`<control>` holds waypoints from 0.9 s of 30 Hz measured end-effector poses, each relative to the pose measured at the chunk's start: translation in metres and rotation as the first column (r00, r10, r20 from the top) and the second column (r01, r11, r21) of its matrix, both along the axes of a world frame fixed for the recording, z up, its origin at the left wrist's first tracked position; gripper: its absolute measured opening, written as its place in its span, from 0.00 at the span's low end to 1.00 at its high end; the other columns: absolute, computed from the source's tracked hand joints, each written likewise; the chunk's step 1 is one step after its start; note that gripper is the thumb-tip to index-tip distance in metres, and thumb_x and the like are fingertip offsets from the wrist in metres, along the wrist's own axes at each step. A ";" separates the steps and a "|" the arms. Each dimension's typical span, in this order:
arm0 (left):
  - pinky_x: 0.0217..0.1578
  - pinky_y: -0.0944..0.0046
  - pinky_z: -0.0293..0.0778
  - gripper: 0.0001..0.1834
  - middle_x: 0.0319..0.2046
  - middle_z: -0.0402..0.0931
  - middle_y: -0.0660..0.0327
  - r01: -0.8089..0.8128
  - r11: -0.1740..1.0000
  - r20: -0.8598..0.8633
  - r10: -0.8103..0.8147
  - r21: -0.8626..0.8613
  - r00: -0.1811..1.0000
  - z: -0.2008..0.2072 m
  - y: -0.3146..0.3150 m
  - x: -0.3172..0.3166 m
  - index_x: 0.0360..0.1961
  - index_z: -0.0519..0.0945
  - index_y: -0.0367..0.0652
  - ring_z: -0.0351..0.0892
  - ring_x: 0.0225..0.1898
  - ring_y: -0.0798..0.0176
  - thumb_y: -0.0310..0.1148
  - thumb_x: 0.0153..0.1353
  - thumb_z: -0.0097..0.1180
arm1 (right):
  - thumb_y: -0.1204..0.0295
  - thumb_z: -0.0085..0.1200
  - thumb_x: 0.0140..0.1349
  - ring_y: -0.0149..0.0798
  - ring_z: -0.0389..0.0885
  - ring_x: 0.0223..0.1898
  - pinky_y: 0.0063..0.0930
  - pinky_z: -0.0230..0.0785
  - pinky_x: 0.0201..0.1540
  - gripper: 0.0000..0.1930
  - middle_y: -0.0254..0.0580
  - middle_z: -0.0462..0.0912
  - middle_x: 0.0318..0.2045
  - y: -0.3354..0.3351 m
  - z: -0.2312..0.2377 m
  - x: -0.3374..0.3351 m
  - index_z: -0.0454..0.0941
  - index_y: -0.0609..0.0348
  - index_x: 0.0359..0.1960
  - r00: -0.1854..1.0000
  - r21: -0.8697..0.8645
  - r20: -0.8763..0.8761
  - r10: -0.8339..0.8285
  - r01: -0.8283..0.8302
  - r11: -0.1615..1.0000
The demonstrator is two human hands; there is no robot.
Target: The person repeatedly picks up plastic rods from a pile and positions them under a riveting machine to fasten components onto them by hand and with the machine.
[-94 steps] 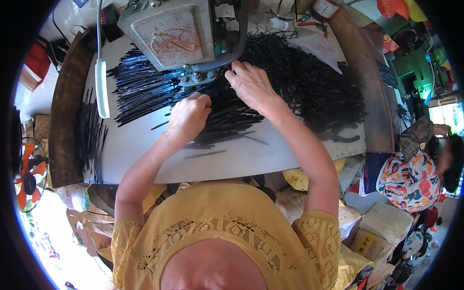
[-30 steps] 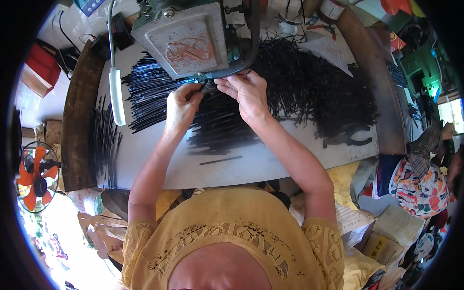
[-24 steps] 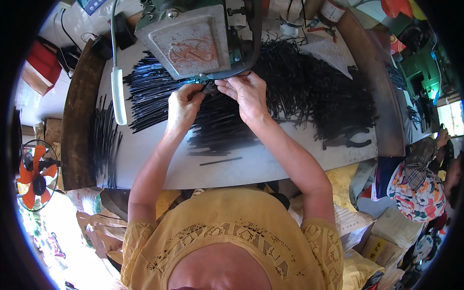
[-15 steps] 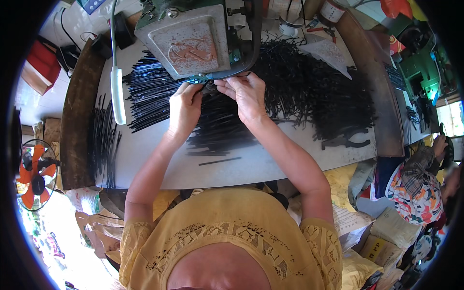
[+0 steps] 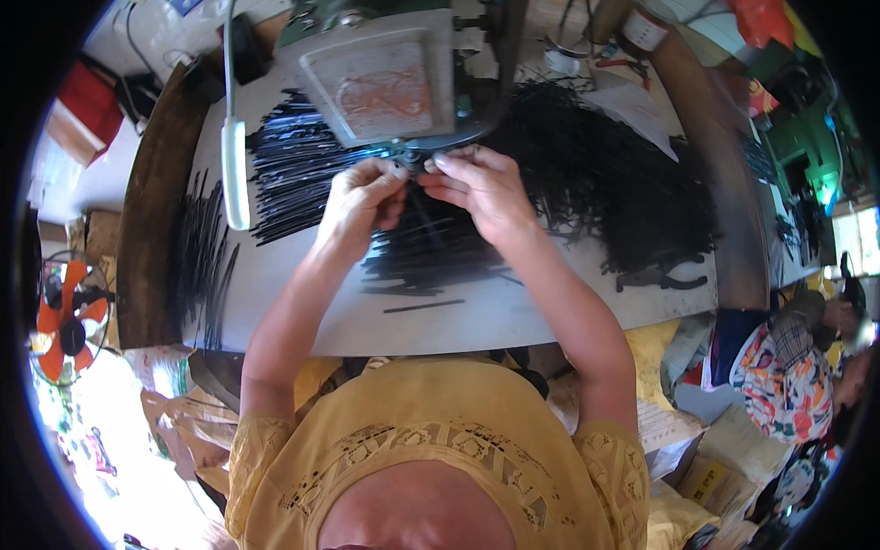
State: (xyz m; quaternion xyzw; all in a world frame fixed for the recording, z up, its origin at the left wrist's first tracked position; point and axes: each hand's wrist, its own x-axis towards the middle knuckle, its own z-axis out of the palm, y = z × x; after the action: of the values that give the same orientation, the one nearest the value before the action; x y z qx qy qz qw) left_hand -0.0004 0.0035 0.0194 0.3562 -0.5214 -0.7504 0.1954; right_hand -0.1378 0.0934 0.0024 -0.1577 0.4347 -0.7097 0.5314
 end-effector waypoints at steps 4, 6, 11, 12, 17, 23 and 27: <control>0.20 0.71 0.70 0.02 0.23 0.72 0.58 -0.014 0.953 -0.204 0.079 0.301 0.976 -0.006 0.020 0.002 0.27 0.70 0.38 0.72 0.21 0.67 0.26 0.54 0.49 | 0.76 0.52 0.51 0.30 0.74 0.25 0.21 0.69 0.30 0.07 0.38 0.75 0.26 0.027 0.010 -0.013 0.72 0.64 0.31 0.970 0.140 -0.243 0.009 0.026 0.990; 0.26 0.67 0.74 0.02 0.26 0.73 0.55 0.018 0.900 -0.290 0.121 0.436 0.949 -0.009 0.032 -0.001 0.29 0.69 0.37 0.76 0.26 0.62 0.24 0.54 0.46 | 0.75 0.53 0.50 0.28 0.72 0.23 0.20 0.68 0.27 0.07 0.37 0.74 0.25 0.039 0.013 -0.014 0.72 0.63 0.31 0.964 0.152 -0.265 -0.007 0.049 0.987; 0.30 0.67 0.74 0.02 0.30 0.73 0.53 0.059 0.862 -0.319 0.121 0.504 0.940 -0.008 0.054 0.004 0.30 0.68 0.36 0.76 0.30 0.61 0.23 0.56 0.44 | 0.77 0.53 0.50 0.25 0.70 0.21 0.17 0.64 0.23 0.06 0.36 0.73 0.23 0.045 0.018 0.014 0.72 0.64 0.30 0.965 0.039 -0.091 -0.245 0.249 0.968; 0.30 0.67 0.74 0.02 0.30 0.73 0.54 0.107 0.878 -0.323 0.057 0.467 0.945 -0.008 0.058 0.006 0.29 0.68 0.36 0.76 0.29 0.61 0.24 0.56 0.44 | 0.78 0.53 0.50 0.25 0.69 0.21 0.17 0.63 0.22 0.06 0.36 0.72 0.23 0.042 0.015 0.022 0.72 0.64 0.30 0.954 0.042 -0.131 -0.269 0.277 0.960; 0.24 0.69 0.70 0.02 0.22 0.73 0.60 0.142 0.647 0.100 -0.101 -0.749 0.990 -0.018 0.030 0.037 0.23 0.73 0.36 0.73 0.23 0.67 0.22 0.51 0.50 | 0.72 0.52 0.53 0.24 0.68 0.17 0.16 0.62 0.20 0.08 0.34 0.71 0.21 0.042 0.011 0.025 0.72 0.65 0.29 0.952 0.122 -0.298 -0.070 0.111 0.986; 0.32 0.60 0.63 0.06 0.26 0.64 0.57 0.437 -0.047 0.399 0.332 -0.898 0.855 -0.044 -0.035 0.090 0.23 0.70 0.37 0.65 0.31 0.55 0.18 0.41 0.51 | 0.67 0.50 0.55 0.21 0.63 0.14 0.14 0.56 0.15 0.11 0.33 0.69 0.19 0.034 0.013 0.012 0.70 0.63 0.24 0.969 0.225 -0.232 0.086 -0.033 0.974; 0.31 0.60 0.63 0.07 0.26 0.65 0.56 0.390 -0.039 0.366 0.272 -0.920 0.890 -0.031 -0.040 0.092 0.25 0.67 0.36 0.65 0.30 0.53 0.15 0.43 0.48 | 0.67 0.50 0.55 0.20 0.61 0.12 0.13 0.51 0.12 0.11 0.33 0.68 0.17 0.028 0.011 0.011 0.69 0.63 0.23 0.970 0.205 -0.212 0.120 -0.076 0.976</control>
State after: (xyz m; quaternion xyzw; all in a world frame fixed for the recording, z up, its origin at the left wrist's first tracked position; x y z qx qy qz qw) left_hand 0.0917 -0.0361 -0.0120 0.2416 -0.9417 -0.0422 0.2302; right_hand -0.1271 0.1212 0.0131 -0.2049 0.5507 -0.6143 0.5267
